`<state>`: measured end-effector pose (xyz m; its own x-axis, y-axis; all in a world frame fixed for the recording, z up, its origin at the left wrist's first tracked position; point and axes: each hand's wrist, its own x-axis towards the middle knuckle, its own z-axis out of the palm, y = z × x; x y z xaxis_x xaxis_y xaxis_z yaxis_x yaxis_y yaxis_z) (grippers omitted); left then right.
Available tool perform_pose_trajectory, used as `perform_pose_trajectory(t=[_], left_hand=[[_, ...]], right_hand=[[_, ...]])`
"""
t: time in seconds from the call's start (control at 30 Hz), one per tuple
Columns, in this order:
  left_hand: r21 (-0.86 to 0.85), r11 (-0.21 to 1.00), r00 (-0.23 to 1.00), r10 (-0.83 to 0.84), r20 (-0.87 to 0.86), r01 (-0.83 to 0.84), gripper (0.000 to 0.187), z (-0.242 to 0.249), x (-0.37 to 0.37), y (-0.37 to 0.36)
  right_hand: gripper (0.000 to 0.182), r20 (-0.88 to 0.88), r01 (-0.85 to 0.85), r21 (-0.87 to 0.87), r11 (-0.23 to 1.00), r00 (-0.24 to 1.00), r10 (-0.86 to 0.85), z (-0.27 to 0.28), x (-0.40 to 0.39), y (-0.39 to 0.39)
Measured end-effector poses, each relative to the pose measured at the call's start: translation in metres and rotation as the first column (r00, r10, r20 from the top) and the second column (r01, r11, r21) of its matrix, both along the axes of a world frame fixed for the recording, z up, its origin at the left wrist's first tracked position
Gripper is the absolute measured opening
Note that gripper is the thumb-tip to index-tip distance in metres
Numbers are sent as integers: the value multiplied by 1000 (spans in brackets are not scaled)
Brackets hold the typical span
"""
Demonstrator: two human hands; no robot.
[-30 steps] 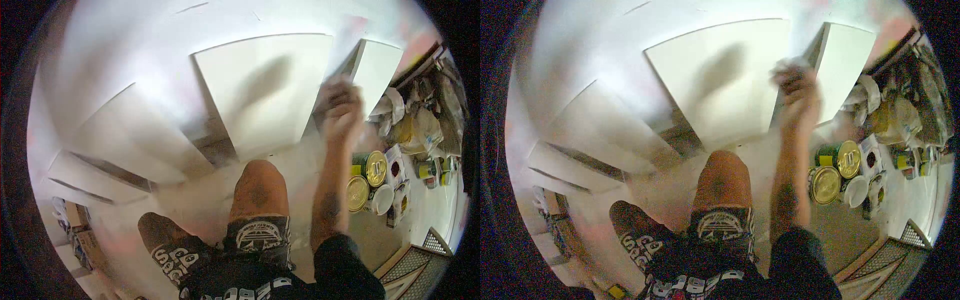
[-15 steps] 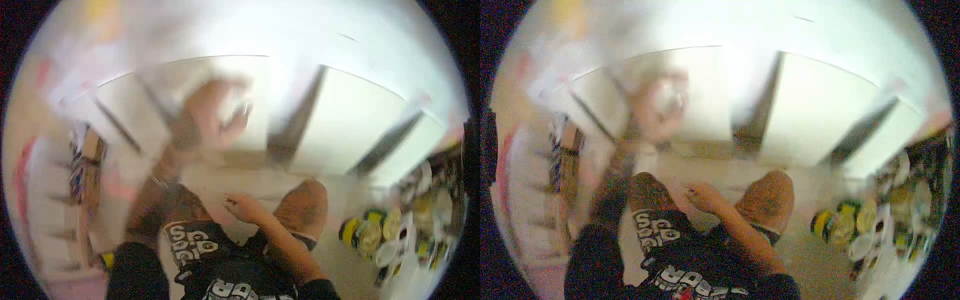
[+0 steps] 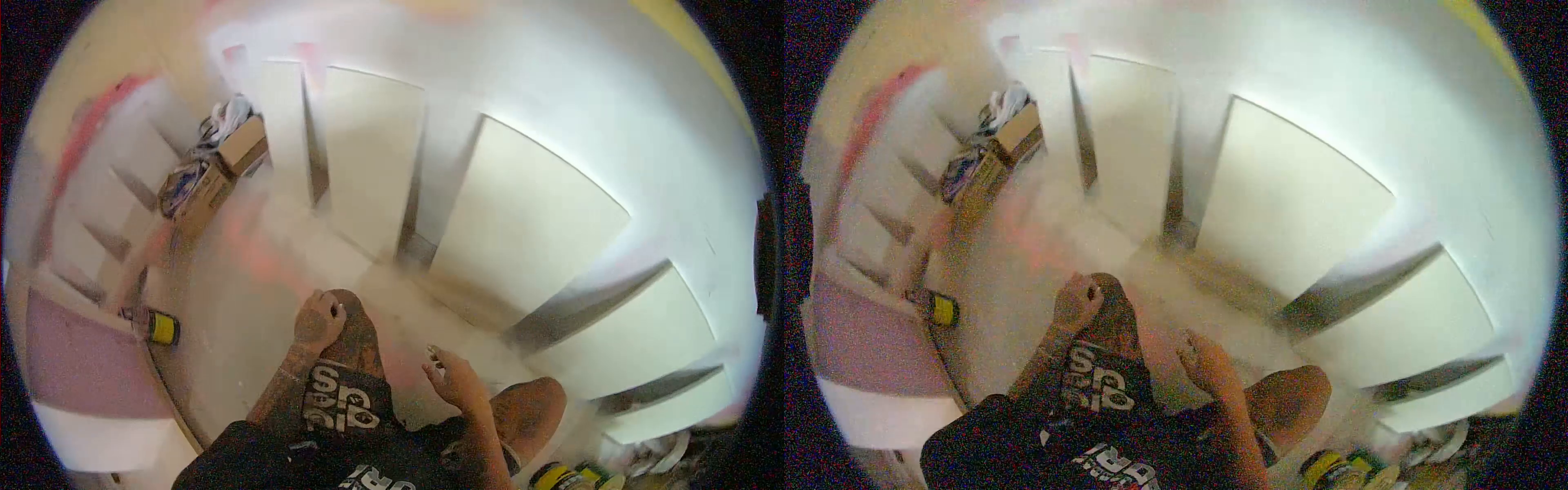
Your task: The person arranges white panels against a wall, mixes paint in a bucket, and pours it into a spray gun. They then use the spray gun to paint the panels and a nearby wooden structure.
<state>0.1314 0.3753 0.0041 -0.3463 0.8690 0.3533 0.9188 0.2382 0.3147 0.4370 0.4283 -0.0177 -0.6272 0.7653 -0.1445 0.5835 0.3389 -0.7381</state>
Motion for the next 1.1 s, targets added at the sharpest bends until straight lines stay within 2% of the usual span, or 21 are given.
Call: perform_pose_trajectory(t=[0.03, 0.07, 0.1, 0.13, 0.2, 0.27, 0.33, 0.37, 0.43, 0.47, 0.57, 0.63, 0.67, 0.73, 0.77, 0.83, 0.87, 0.93, 1.07, 1.1], left_hand=[[-67, 998, 999, 7, 50, -4, 18, 4, 2, -8], [-60, 998, 998, 30, 57, -26, 18, 1, 1, -15], [-41, 998, 995, -47, 88, 50, 17, -5, 0, -21], [-17, 991, 984, -130, 120, 133, 17, -8, -9, -23], [-55, 989, 986, -132, 107, 138, 18, -13, -17, -21], [-102, 984, 987, -134, 92, 143, 20, -1, -11, -16], [-257, 966, 957, 65, 282, 10, 24, 10, -10, -5], [-260, 966, 957, 67, 282, 9, 24, 9, -11, -3], [-92, 995, 974, -8, 225, 29, 27, 3, -14, 2], [-97, 995, 975, -14, 223, 37, 27, 5, -13, 5], [-215, 973, 963, -25, 268, 85, 31, 14, -13, 8], [-394, 905, 962, -53, 269, 160, 36, 18, -14, 8], [-394, 905, 962, -55, 266, 161, 36, 20, -12, 8], [-497, 862, 986, -22, 164, 102, 40, 23, -5, 4], [-500, 860, 987, -22, 160, 101, 40, 20, -4, 3], [-363, 929, 980, 7, 197, 66, 39, 13, -3, 2], [-365, 928, 980, 5, 197, 68, 39, 11, -4, 1], [-252, 967, 957, 111, 267, -41, 39, 12, -3, 1], [-323, 946, 952, 130, 277, -35, 39, 22, -5, 0], [-329, 944, 964, 70, 255, 18, 40, 22, -6, 0]], right_hand=[[47, 12, -29, 6, 1000, 1000, 29, -4, -2, -2], [47, 90, -56, 19, 998, 995, 54, -8, -4, -2], [48, 163, -75, 35, 997, 984, 68, -10, -6, -2], [48, 168, -83, 45, 996, 983, 75, -13, -16, -1], [48, 153, -55, -37, 998, 986, 60, -19, -26, 0], [48, 140, -73, -36, 997, 987, 78, -16, -26, 2], [48, 129, -88, -36, 995, 987, 92, -19, -23, 4], [48, 132, -77, -4, 997, 988, 77, -22, -20, 4], [48, 132, -59, 26, 998, 990, 55, -25, -18, 3], [48, 150, -49, 8, 999, 988, 47, -22, -16, 5], [48, 153, -23, -19, 1000, 988, 25, -17, -18, 2], [48, 149, -14, -7, 1000, 989, 15, -12, -18, -4], [48, 155, -31, 0, 1000, 987, 31, -11, -20, -6], [48, 159, -45, 6, 999, 986, 44, -8, -20, -8], [48, 157, -51, -14, 999, 986, 53, -8, -20, -8], [47, 152, -55, -38, 998, 987, 60, -9, -19, -9], [47, 145, -57, -55, 997, 987, 64, -7, -20, -9], [47, 138, -57, -73, 996, 988, 66, -1, -19, -8], [47, 111, -75, -6, 997, 991, 75, 3, -17, -10], [48, 83, -82, 32, 996, 993, 79, 1, -18, -10]])
